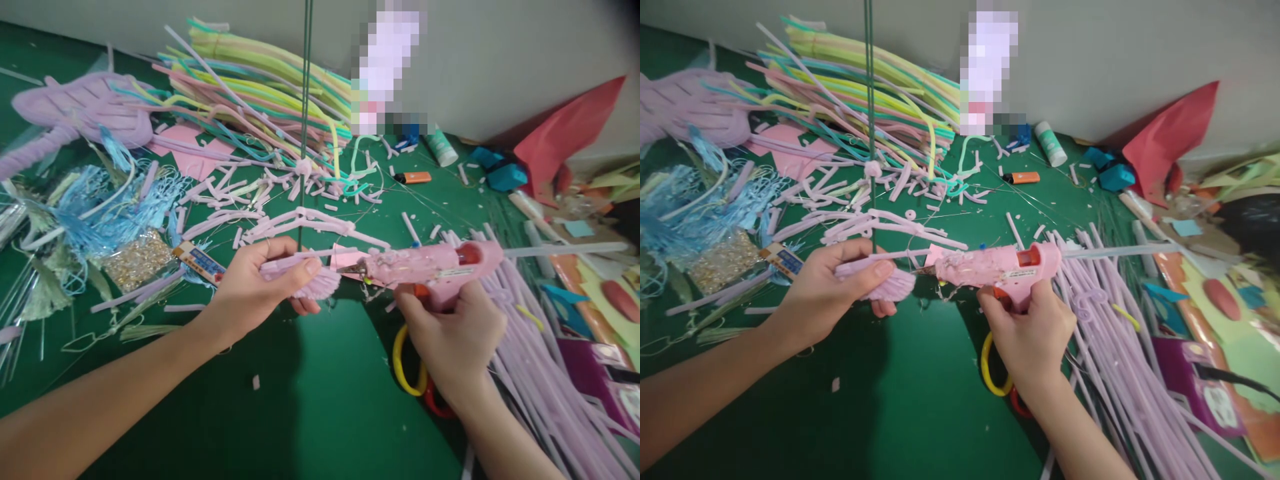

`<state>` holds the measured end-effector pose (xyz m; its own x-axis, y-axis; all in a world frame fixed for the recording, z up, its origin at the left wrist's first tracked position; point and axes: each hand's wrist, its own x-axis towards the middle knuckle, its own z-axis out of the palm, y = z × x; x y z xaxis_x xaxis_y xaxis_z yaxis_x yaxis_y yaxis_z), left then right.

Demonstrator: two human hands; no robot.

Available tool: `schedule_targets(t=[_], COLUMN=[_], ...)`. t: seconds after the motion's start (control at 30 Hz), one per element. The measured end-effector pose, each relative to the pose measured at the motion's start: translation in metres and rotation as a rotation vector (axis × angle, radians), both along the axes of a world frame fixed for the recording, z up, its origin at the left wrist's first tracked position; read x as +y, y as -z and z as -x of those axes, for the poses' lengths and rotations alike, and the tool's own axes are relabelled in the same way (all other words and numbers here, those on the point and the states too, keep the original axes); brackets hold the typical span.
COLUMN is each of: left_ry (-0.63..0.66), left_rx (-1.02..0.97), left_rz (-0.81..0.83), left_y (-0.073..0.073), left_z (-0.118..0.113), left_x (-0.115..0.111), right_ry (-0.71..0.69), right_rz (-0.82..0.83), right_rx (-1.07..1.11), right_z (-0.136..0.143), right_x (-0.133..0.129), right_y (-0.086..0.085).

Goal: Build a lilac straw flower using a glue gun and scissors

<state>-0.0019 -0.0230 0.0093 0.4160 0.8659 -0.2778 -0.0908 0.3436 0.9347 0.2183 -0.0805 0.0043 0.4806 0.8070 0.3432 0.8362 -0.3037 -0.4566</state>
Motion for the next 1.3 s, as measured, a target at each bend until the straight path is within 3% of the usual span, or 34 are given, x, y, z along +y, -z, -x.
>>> schedule_targets(t=[0.2,0.4,0.57,0.7,0.8,0.93,0.97,1.03,1.13,1.3], left_ry=[-0.018,-0.018,-0.034,-0.032,-0.044,-0.044,-0.042,-0.041,-0.029,-0.009], left_rx=[-0.048,-0.04,-0.032,-0.032,-0.035,-0.018,-0.014,-0.011,-0.015,-0.05], left_rz=[0.021,0.01,0.02,0.0,0.003,0.041,0.047,0.055,0.073,0.103], left_y=[0.0,0.001,0.0,0.001,0.001,-0.003,-0.004,-0.005,-0.003,-0.001], left_z=[-0.002,0.0,0.002,0.003,0.003,0.002,0.002,0.003,0.004,0.005], left_x=[0.0,0.001,-0.001,-0.002,-0.001,-0.002,-0.002,-0.003,-0.004,-0.004], right_ry=[0.095,0.078,0.014,-0.031,-0.077,-0.056,-0.099,-0.335,-0.609,-0.774], right_rz=[-0.102,-0.084,0.019,0.243,0.35,0.137,0.028,-0.092,-0.063,-0.061], right_rx=[-0.007,0.033,-0.158,-0.285,-0.362,-0.424,-0.398,-0.25,-0.029,0.015], right_z=[-0.009,-0.011,-0.037,-0.071,-0.081,-0.053,-0.041,-0.015,0.015,0.03], right_x=[0.003,0.003,0.008,0.014,0.014,0.005,0.003,0.002,0.007,0.021], right_y=[-0.004,-0.01,-0.019,-0.023,-0.028,-0.045,-0.05,-0.058,-0.061,-0.054])
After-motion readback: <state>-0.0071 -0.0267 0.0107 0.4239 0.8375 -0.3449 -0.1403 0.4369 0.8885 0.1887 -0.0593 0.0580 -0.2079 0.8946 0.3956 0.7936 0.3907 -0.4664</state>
